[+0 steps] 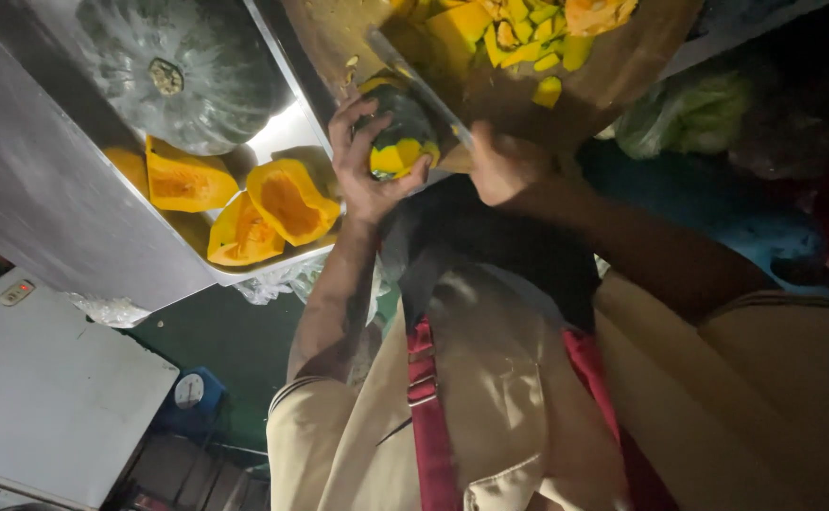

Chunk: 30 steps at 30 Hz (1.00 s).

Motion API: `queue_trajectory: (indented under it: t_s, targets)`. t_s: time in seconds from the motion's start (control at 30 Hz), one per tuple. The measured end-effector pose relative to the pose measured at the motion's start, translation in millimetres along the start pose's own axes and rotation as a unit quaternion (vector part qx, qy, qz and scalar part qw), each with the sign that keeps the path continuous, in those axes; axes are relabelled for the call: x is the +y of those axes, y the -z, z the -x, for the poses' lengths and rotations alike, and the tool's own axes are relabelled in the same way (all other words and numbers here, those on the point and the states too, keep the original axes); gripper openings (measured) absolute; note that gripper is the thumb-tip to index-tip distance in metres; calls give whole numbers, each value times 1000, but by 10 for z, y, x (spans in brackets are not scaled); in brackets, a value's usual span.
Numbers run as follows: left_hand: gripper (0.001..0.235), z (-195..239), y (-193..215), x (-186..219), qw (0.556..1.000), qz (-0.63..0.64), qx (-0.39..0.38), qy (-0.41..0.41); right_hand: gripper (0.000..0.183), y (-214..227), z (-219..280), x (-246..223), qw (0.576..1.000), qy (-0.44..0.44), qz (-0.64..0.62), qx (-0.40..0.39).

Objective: The person uses a large cleaver to chop a piece of pumpkin on a wooden cutting board. They first slice the pumpkin into smaller chunks and then dice them into smaller pieces, which accumulate on the board.

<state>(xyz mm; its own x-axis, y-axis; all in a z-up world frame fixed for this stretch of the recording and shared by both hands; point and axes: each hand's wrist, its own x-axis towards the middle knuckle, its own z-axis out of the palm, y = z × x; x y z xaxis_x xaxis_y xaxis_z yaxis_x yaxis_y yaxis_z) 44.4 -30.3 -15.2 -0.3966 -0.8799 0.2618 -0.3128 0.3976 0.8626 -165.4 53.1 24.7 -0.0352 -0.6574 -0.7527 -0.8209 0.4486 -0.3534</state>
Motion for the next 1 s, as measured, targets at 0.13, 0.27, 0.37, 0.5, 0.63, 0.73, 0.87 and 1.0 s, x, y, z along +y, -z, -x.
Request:
queue_trajectory:
  t_s: [0.13, 0.27, 0.37, 0.5, 0.63, 0.73, 0.87, 1.0]
  targets:
    - [57, 0, -3, -29, 1000, 3, 2, -4, 39, -379, -388, 85, 987, 103, 111, 58]
    - [54, 63, -22, -13, 1000, -10, 17, -14, 39, -217, -360, 150, 990, 84, 37, 103]
    - [53, 88, -97, 131, 998, -23, 58, 21, 20, -12, -238, 202, 995, 76, -43, 56]
    - [60, 128, -216, 32, 993, 36, 105, 31, 33, -50, 132, 413, 993, 66, -52, 86]
    - [60, 89, -211, 68, 993, 43, 105, 43, 35, -222, 282, 631, 992, -33, -117, 29]
    - [60, 88, -238, 46, 992, 33, 115, 38, 31, -415, 251, 762, 975, 117, -162, 96]
    - [60, 105, -218, -11, 992, 34, 117, 44, 37, -589, -16, 422, 945, 171, 33, 278]
    - [50, -91, -60, -82, 986, -84, 127, 64, 31, -113, -370, -59, 965, 189, 31, 180]
